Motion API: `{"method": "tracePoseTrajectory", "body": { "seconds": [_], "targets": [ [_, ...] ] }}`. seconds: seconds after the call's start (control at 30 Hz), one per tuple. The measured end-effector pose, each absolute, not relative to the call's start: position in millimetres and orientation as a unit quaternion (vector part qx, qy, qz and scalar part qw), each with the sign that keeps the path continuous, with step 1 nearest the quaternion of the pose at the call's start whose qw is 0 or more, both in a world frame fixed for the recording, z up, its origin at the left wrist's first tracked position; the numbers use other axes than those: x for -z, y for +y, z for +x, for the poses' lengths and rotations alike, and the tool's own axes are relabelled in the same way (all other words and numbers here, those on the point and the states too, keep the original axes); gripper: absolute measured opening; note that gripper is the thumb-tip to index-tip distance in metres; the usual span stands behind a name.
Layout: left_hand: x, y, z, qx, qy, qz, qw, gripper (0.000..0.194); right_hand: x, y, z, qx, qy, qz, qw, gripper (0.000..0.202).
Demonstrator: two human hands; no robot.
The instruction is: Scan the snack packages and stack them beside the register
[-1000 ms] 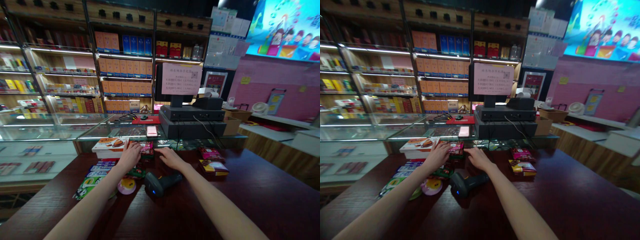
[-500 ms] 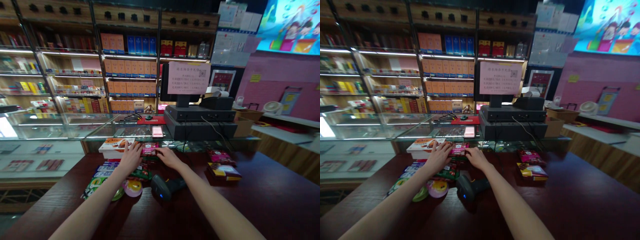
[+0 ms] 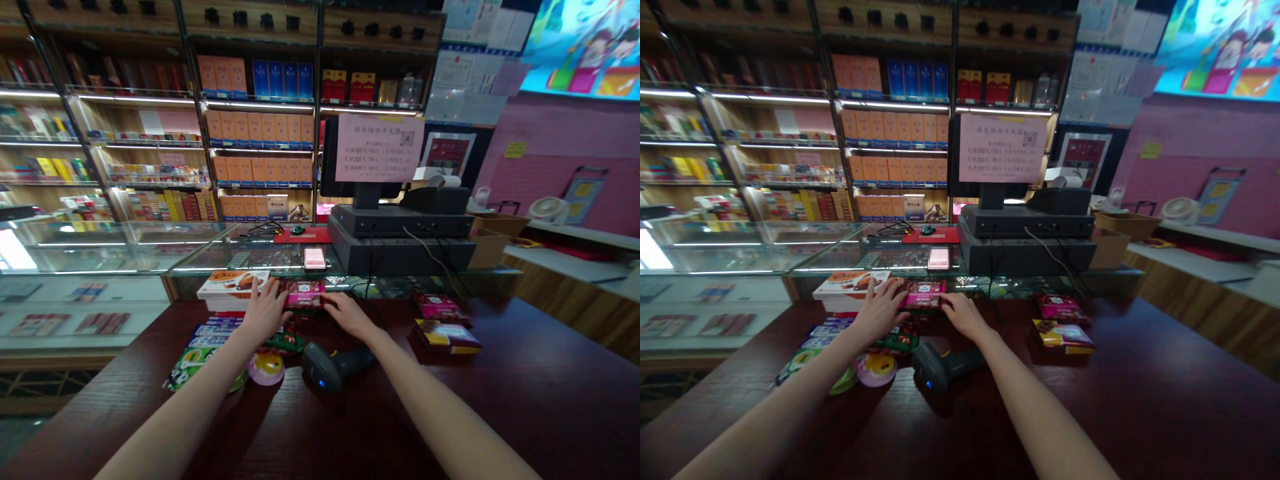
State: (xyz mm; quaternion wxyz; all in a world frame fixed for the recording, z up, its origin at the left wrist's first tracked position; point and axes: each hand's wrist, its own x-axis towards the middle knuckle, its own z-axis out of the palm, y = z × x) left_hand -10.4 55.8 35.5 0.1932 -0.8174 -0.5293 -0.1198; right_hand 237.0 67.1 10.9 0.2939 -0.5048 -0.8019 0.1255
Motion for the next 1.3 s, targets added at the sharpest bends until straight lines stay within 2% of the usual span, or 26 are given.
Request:
{"method": "tracePoseTrajectory", "body": {
  "seconds": [0.3,0.8,1.03,1.3],
  "targets": [
    [-36,55,5,0.136,-0.528,-0.827,0.14,0.056,2,60,255,-0.134,-0.798,-0.489,0.326,0.04],
    [-39,54,14,0.172,-0.529,-0.826,0.088,0.035,9,51,267,-0.171,-0.783,-0.479,0.358,0.048],
    [-43,41,24,0.186,-0.524,-0.828,0.071,0.047,5,42,283,-0.158,-0.777,-0.484,0.37,0.061],
    [-37,29,30,0.261,-0.466,-0.834,0.138,0.06,-2,21,293,-0.123,-0.753,-0.458,0.456,0.058]
  ]
}}
